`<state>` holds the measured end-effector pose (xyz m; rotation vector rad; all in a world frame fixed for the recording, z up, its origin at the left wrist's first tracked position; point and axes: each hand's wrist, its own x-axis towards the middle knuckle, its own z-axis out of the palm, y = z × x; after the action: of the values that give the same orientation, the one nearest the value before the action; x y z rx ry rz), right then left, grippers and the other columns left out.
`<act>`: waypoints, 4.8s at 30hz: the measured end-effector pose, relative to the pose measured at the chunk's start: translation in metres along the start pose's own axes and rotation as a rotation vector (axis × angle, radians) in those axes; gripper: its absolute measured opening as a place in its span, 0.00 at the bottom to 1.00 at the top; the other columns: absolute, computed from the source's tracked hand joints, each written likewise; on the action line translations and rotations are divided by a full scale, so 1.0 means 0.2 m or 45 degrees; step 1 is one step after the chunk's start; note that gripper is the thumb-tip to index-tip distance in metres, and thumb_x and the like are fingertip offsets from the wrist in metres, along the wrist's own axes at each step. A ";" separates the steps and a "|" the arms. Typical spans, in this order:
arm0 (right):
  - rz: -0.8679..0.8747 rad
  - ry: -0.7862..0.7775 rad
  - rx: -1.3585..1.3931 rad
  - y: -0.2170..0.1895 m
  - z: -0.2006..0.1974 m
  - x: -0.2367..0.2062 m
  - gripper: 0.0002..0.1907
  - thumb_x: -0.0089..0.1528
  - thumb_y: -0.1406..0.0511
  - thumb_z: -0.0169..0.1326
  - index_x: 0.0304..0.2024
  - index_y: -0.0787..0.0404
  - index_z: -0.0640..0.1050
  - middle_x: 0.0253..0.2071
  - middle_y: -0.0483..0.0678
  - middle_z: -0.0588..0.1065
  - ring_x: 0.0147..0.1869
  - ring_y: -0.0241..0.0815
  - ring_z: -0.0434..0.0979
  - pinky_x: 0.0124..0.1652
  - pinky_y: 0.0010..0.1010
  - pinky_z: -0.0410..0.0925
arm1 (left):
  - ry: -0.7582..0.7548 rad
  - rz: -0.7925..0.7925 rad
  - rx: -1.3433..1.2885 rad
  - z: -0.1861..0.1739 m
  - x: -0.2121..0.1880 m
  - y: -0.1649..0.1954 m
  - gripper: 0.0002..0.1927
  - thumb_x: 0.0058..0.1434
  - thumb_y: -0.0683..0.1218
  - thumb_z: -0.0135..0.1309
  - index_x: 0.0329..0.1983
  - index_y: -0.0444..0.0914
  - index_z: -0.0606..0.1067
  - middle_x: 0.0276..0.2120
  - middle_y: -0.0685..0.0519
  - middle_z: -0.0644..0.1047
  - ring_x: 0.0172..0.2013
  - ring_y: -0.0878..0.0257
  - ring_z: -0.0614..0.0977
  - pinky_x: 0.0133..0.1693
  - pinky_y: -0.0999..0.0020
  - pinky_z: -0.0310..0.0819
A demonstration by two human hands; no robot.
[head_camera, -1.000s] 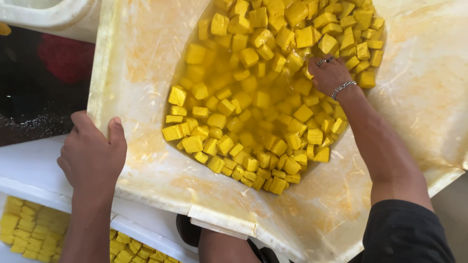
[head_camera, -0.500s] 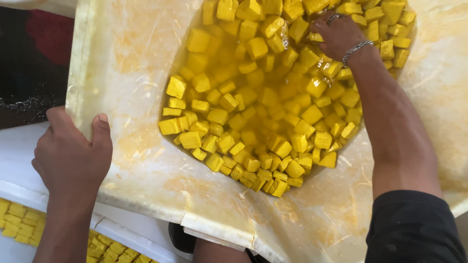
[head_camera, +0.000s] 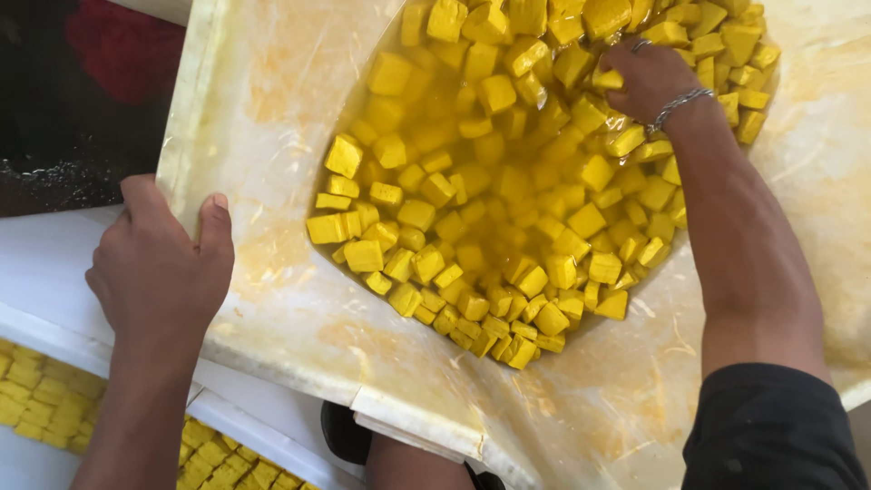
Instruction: The person sits on the floor between two large plastic bins of yellow tofu blocks. They pick blocks one at a time from a bin of water and arrange them in tight rows in a second bin, occasionally turning or repositioning blocks to fit them neatly.
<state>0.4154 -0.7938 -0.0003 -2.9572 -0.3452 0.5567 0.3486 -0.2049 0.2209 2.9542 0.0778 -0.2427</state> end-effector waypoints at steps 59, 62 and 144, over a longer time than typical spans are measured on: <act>-0.022 0.612 0.199 -1.14 0.43 0.19 0.46 0.57 0.62 0.70 0.71 0.52 0.59 0.63 0.69 0.63 0.58 0.71 0.71 0.50 0.54 0.72 | 0.066 0.020 -0.021 -0.02 0.02 0.01 0.20 0.68 0.53 0.59 0.44 0.35 0.65 0.33 0.41 0.79 0.33 0.38 0.83 0.31 0.42 0.74; 0.195 0.237 0.176 -1.16 0.45 0.13 0.45 0.60 0.61 0.65 0.74 0.45 0.55 0.68 0.72 0.58 0.54 0.74 0.74 0.45 0.56 0.73 | 0.045 0.009 -0.032 -0.01 0.02 0.01 0.20 0.68 0.54 0.59 0.43 0.35 0.65 0.33 0.42 0.80 0.33 0.39 0.83 0.30 0.43 0.74; -1.176 -0.789 -0.325 -4.21 0.63 -0.20 0.27 0.60 0.52 0.62 0.55 0.60 0.75 0.49 0.56 0.76 0.55 0.59 0.77 0.51 0.48 0.71 | -0.201 -0.556 -0.606 0.94 -1.43 -1.91 0.15 0.58 0.45 0.51 0.48 0.37 0.77 0.47 0.44 0.80 0.52 0.50 0.79 0.56 0.52 0.68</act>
<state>0.1638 0.0195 0.0242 -2.3083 -1.7883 1.2816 0.0110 0.1263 0.0210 2.4045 0.6624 -0.4426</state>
